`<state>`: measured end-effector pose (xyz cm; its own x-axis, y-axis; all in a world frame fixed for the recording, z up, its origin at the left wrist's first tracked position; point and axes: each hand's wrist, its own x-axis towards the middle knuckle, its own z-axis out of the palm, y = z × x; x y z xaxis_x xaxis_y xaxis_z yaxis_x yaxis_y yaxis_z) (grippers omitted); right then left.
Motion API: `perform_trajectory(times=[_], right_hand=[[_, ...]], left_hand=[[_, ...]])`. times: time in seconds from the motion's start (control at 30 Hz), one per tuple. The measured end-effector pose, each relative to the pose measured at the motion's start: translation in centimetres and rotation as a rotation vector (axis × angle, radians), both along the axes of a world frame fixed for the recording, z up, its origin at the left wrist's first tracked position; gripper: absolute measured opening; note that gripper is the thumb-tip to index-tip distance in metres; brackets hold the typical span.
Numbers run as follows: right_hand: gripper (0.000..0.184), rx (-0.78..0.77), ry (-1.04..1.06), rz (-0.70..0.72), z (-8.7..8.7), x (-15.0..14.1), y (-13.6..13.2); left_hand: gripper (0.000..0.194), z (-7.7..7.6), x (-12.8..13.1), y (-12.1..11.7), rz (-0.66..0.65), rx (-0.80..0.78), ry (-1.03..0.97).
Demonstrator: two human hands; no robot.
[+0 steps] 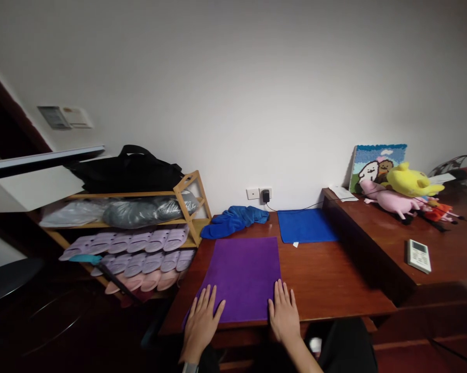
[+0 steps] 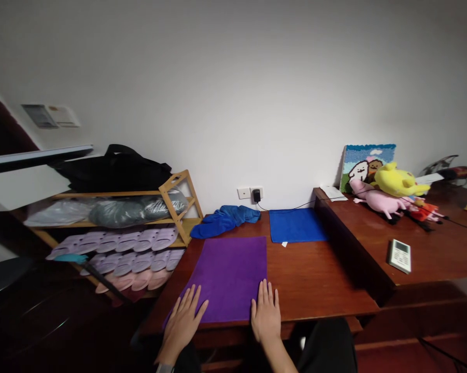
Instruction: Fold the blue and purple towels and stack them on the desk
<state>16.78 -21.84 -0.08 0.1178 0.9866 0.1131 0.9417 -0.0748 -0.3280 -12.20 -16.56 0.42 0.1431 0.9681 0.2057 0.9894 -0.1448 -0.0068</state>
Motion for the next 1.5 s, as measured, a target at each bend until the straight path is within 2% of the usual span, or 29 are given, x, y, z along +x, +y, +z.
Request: perform_trajectory(times=[0.13, 0.27, 0.33, 0.4, 0.5, 0.63, 0.73, 0.83, 0.93, 1.1, 1.2, 1.33, 1.5], right_hand=[[0.062, 0.0, 0.012, -0.006, -0.1, 0.0, 0.0], [0.061, 0.023, 0.029, -0.001, -0.2, -0.1, 0.0], [0.061, 0.028, 0.039, -0.005, -0.2, -0.1, 0.1], [0.061, 0.038, 0.041, -0.006, -0.2, -0.1, 0.1], [0.062, 0.05, 0.041, -0.005, -0.1, -0.1, 0.1], [0.062, 0.058, 0.037, -0.009, -0.2, -0.1, 0.1], [0.061, 0.081, 0.023, -0.001, -0.5, -0.1, 0.1], [0.06, 0.086, 0.009, 0.01, -0.7, 0.0, 0.2], [0.06, 0.08, 0.005, 0.003, -0.6, 0.0, 0.3], [0.062, 0.073, 0.006, 0.0, -0.8, 0.0, 0.3], [0.062, 0.057, 0.008, -0.008, -1.3, 0.0, 0.4], [0.063, -0.013, 0.025, -0.036, -0.4, 0.3, 1.3], [0.063, -0.025, 0.014, -0.043, 3.0, 0.8, 5.1]], left_hand=[[0.073, -0.8, -0.6, 0.5, -0.02, -0.003, -0.014], [0.07, -1.7, -2.7, 2.1, 0.022, -0.076, -0.039], [0.071, -1.6, -3.5, 3.0, 0.08, -0.088, -0.035], [0.073, -0.9, -3.0, 3.7, 0.108, -0.058, -0.037], [0.072, 0.9, 0.8, 4.1, 0.014, 0.007, -0.073], [0.065, 2.7, 9.9, 4.0, -0.329, -0.011, -0.122], [0.061, 2.6, 15.6, 4.2, -0.472, -0.067, -0.15], [0.061, 1.9, 17.8, 4.8, -0.46, -0.129, -0.157], [0.064, 1.7, 16.3, 5.5, -0.357, -0.14, -0.155], [0.069, 1.9, 8.7, 6.7, -0.078, -0.115, -0.102], [0.072, 1.3, 5.3, 6.8, 0.006, -0.057, -0.063], [0.074, 0.7, 4.6, 6.5, 0.012, -0.025, -0.05], [0.073, 1.3, 5.2, 6.2, 0.003, -0.031, -0.071]])
